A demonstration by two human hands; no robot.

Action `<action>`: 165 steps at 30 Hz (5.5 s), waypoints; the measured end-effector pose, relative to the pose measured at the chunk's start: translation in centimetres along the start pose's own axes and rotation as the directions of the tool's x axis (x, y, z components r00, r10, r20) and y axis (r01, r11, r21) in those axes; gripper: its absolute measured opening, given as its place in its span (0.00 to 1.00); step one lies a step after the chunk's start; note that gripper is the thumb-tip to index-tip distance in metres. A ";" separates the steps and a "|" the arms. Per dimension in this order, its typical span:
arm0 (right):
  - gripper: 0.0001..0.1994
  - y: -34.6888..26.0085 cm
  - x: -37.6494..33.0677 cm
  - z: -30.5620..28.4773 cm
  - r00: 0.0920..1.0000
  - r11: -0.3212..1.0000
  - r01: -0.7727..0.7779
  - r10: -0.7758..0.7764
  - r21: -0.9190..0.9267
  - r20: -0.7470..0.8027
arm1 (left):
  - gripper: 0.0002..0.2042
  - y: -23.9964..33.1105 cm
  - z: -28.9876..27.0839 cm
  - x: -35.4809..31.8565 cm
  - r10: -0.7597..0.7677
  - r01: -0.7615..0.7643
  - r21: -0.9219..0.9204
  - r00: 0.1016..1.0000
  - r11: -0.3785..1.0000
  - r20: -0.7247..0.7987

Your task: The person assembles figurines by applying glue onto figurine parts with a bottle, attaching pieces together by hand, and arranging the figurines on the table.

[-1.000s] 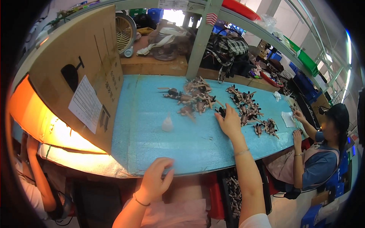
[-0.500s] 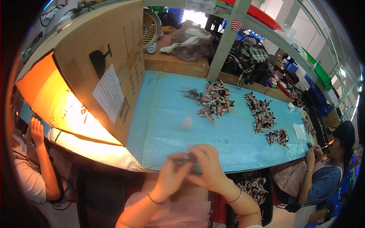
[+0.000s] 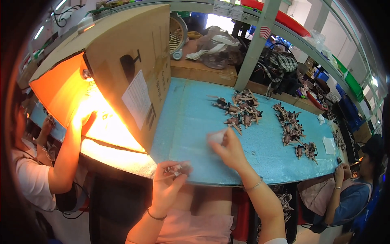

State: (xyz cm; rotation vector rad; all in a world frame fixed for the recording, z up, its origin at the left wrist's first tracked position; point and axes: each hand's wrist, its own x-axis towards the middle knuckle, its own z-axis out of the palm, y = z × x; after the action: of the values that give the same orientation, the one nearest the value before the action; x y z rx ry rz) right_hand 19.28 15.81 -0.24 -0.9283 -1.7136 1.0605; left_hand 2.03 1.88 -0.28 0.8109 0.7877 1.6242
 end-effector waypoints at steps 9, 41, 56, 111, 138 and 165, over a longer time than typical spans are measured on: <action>0.15 -7.0 -8.3 -3.3 0.993 0.996 -0.011 0.020 0.085 -0.112 | 0.20 1.5 0.7 0.4 0.479 -0.513 0.541 0.851 0.667 0.216; 0.22 -12.9 -11.1 -2.9 0.859 0.824 0.477 -0.510 -0.305 -0.034 | 0.22 1.7 1.2 -0.2 0.651 -0.703 0.697 0.595 0.139 0.471; 0.22 -13.2 -11.5 -2.2 0.827 0.796 0.495 -0.555 -0.348 -0.094 | 0.27 1.3 0.8 -0.5 0.569 -0.671 0.693 0.689 0.265 0.449; 0.26 -12.0 -10.8 -2.3 0.817 0.775 0.518 -0.573 -0.362 -0.057 | 0.22 0.5 1.1 -1.5 0.368 -0.414 0.342 0.910 0.844 0.193; 0.12 1.2 1.2 0.9 0.985 0.990 -0.092 0.105 0.103 -0.136 | 0.20 1.1 -2.0 -3.6 0.358 -0.353 0.115 0.933 0.928 -0.024; 0.11 -2.6 13.1 32.2 0.943 0.137 0.264 -0.243 -0.955 0.226 | 0.14 6.5 -12.0 -9.0 0.615 -0.495 0.370 0.684 0.787 -0.393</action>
State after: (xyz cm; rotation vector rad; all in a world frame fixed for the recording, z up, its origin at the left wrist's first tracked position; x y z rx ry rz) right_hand -15.49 18.36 -1.55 -1.2695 -2.4518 -0.5368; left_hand -9.97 -9.08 -2.36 0.8622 1.1940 2.3920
